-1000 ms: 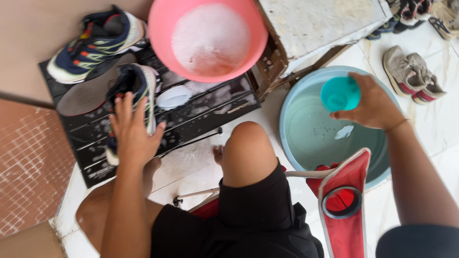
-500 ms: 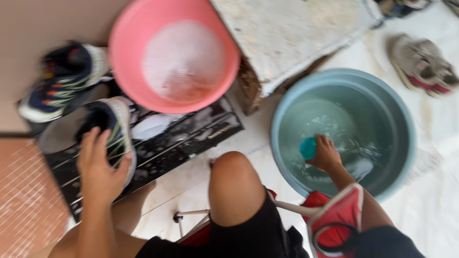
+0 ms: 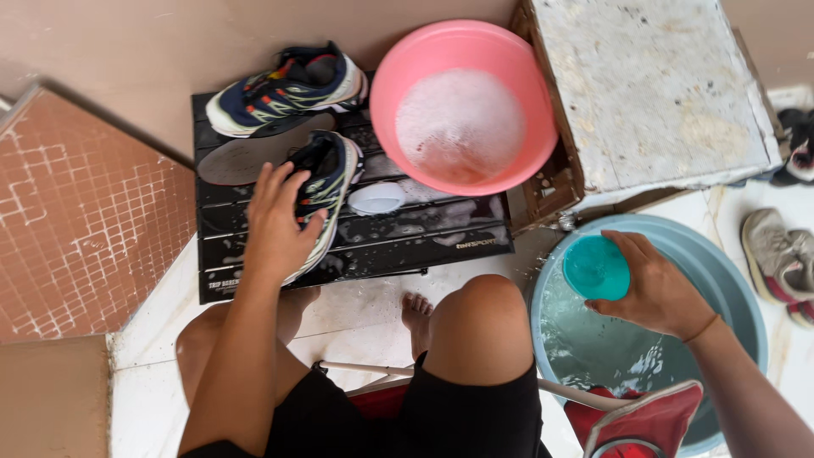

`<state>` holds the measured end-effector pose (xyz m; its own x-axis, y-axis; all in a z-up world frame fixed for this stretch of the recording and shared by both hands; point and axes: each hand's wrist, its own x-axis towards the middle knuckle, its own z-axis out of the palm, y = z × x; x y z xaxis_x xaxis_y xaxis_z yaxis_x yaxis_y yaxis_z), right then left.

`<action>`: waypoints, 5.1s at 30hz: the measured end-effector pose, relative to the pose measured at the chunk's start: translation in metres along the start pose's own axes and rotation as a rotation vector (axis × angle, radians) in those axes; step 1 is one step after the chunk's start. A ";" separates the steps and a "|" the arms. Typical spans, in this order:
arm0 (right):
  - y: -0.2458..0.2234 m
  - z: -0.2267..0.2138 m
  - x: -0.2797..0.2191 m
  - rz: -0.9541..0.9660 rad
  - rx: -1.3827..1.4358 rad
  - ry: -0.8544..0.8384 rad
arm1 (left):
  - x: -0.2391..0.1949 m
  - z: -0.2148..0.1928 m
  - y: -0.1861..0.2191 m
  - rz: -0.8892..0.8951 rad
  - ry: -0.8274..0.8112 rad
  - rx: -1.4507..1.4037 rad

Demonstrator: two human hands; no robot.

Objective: The person scrubs a sneaker with a soapy cloth, rinses it with water from a cup, and then removes the insole from the shoe.

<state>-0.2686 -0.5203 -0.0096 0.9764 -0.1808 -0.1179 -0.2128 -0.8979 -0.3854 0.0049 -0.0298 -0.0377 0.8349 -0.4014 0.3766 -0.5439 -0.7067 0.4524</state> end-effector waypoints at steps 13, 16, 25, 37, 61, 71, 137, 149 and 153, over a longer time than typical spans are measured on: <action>-0.266 -0.007 0.171 -0.207 -0.097 -0.042 | 0.000 -0.018 0.003 -0.259 -0.285 -0.219; -0.296 0.012 0.211 -0.104 -0.197 -0.088 | 0.006 -0.027 -0.002 -0.319 -0.404 -0.276; -0.352 0.033 0.258 -0.058 -0.412 -0.075 | 0.011 -0.025 -0.013 -0.419 -0.449 -0.339; -0.290 0.056 0.161 -0.016 -0.129 -0.149 | 0.000 0.006 -0.002 -0.451 -0.342 0.046; -0.302 0.158 0.203 -0.191 0.491 -0.005 | -0.042 -0.079 -0.010 0.016 -0.228 0.330; -0.307 0.124 0.203 0.027 0.666 0.021 | -0.020 -0.112 0.012 -0.475 -0.009 0.210; -0.296 0.176 0.191 0.115 1.572 0.146 | -0.007 -0.068 -0.047 -0.018 0.915 -0.810; -0.297 0.176 0.192 0.132 1.662 0.188 | -0.007 -0.072 -0.046 0.020 0.917 -0.871; -0.296 0.175 0.194 0.132 1.678 0.198 | -0.008 -0.071 -0.047 -0.103 0.909 -0.835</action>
<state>-0.0229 -0.2194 -0.0785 0.9117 -0.3749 -0.1680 0.0391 0.4862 -0.8730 0.0176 0.0480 -0.0049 0.6967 0.4190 0.5823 -0.6449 0.0104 0.7642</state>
